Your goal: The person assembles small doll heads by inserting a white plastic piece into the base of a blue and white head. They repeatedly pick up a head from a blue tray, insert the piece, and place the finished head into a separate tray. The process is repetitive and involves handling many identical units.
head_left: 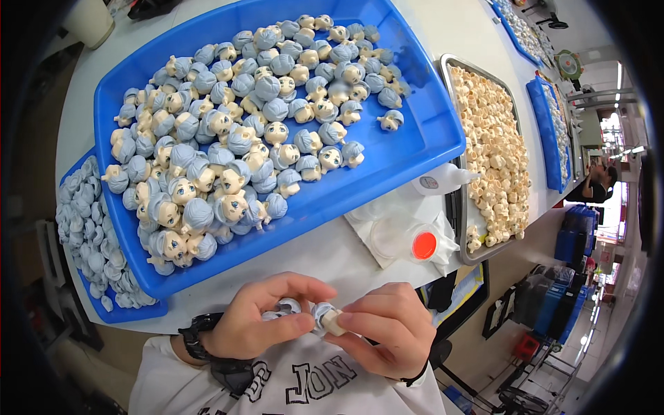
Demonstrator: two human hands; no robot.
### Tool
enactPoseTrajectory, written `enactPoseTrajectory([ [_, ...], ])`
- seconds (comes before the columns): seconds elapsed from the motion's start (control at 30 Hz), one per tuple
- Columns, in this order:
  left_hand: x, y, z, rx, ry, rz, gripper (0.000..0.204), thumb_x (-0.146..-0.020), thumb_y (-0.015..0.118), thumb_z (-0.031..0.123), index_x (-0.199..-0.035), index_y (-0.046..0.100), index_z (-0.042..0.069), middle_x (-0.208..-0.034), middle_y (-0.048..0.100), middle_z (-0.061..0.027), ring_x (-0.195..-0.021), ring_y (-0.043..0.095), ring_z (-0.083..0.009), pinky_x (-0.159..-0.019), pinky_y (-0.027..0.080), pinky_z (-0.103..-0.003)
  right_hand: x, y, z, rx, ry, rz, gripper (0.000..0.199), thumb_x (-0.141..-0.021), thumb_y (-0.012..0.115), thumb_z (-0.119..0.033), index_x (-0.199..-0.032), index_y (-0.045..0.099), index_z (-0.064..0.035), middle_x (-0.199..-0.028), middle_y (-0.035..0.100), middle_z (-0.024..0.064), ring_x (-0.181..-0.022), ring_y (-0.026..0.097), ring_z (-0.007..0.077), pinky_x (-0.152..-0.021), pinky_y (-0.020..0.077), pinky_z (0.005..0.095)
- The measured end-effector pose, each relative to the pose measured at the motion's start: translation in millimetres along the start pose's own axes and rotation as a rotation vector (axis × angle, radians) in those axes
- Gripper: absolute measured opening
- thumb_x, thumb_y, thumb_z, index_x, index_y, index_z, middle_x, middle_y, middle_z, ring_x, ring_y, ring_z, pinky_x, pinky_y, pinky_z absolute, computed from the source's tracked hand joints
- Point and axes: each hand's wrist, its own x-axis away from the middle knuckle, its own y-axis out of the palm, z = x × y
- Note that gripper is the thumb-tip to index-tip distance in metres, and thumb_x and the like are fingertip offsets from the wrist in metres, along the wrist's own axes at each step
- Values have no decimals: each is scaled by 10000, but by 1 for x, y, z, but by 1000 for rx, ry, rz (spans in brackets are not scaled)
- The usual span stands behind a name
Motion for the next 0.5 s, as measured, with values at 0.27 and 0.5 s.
enactPoseTrajectory([
  [0.27, -3, -6, 1, -155, 65, -97, 251, -806, 592, 113, -1027, 571, -4, -945, 572, -47, -823, 509, -84, -749, 405, -223, -9, -3, 1, 31, -140, -23, 304, -547, 768, -122, -804, 628, -39, -681, 572, 36, -537, 514, 151, -459, 358, 244],
  [0.5, -5, -9, -2, -220, 193, -141, 258, -790, 613, 94, -1028, 584, -2, -963, 592, -93, -823, 549, -124, -724, 429, -243, -2, 14, 5, 85, -209, 128, 269, -531, 787, -115, -750, 643, -52, -631, 554, 16, -512, 503, 125, -434, 352, 225],
])
